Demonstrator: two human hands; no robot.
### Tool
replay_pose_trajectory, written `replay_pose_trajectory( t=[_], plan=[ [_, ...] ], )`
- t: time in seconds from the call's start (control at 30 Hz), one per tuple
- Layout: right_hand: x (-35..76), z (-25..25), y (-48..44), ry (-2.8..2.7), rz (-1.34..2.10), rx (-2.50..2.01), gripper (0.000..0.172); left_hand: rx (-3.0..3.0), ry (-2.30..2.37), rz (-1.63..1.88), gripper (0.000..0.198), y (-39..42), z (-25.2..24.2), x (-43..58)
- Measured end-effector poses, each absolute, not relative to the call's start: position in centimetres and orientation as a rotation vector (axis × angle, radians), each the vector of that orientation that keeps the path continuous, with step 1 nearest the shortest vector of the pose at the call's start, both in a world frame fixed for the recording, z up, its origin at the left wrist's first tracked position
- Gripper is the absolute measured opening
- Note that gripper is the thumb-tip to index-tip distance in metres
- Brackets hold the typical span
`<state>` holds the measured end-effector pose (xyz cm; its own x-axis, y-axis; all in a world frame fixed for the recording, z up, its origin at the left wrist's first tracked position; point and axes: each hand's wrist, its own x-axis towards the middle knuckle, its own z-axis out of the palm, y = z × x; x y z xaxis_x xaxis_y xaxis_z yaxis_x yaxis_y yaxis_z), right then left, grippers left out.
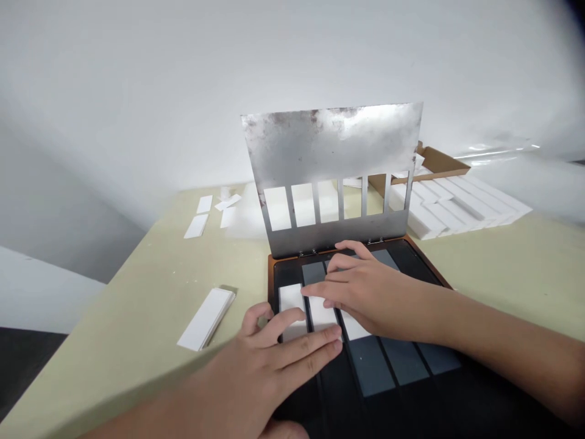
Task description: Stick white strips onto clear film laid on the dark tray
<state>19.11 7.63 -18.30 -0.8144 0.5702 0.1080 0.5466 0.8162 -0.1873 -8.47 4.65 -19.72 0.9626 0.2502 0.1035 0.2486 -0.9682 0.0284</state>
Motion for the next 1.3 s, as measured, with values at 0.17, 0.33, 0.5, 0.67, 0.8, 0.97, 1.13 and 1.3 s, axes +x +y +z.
replay_pose_trajectory(
  t=[0.17,0.33,0.5,0.67,0.8,0.97,1.13,1.3],
  plan=[
    [19.0,-18.2,7.6,-2.792,0.277,-0.847,0.059,3.109,0.452,0.226,0.088,4.9,-20.0,-8.6],
    [18.8,-18.9,7.4,-2.756,0.295,-0.842,0.076,3.09,0.595,0.319,0.088,5.1,-20.1,-8.5],
    [18.5,-19.6,7.4,-2.749,0.27,-0.864,0.07,3.078,0.641,0.378,0.09,5.2,-20.7,-8.9],
    [18.5,-19.8,7.5,-2.737,0.238,-0.878,0.052,3.02,0.445,0.649,0.066,4.9,-21.1,-9.6],
    [18.5,-19.9,7.5,-2.722,0.247,-0.893,0.042,3.075,0.248,0.392,0.061,4.9,-20.5,-9.3],
    [18.6,-19.3,7.3,-2.723,0.268,-0.932,0.04,3.07,0.39,0.4,0.067,5.1,-19.8,-8.7],
    [18.7,-18.8,7.1,-2.711,0.278,-0.968,0.047,3.058,0.407,0.38,0.06,4.8,-19.3,-8.4],
    [18.5,-20.3,7.1,-2.687,0.066,-1.137,0.069,3.031,0.434,0.392,0.057,4.7,-18.7,-8.0]
  ],
)
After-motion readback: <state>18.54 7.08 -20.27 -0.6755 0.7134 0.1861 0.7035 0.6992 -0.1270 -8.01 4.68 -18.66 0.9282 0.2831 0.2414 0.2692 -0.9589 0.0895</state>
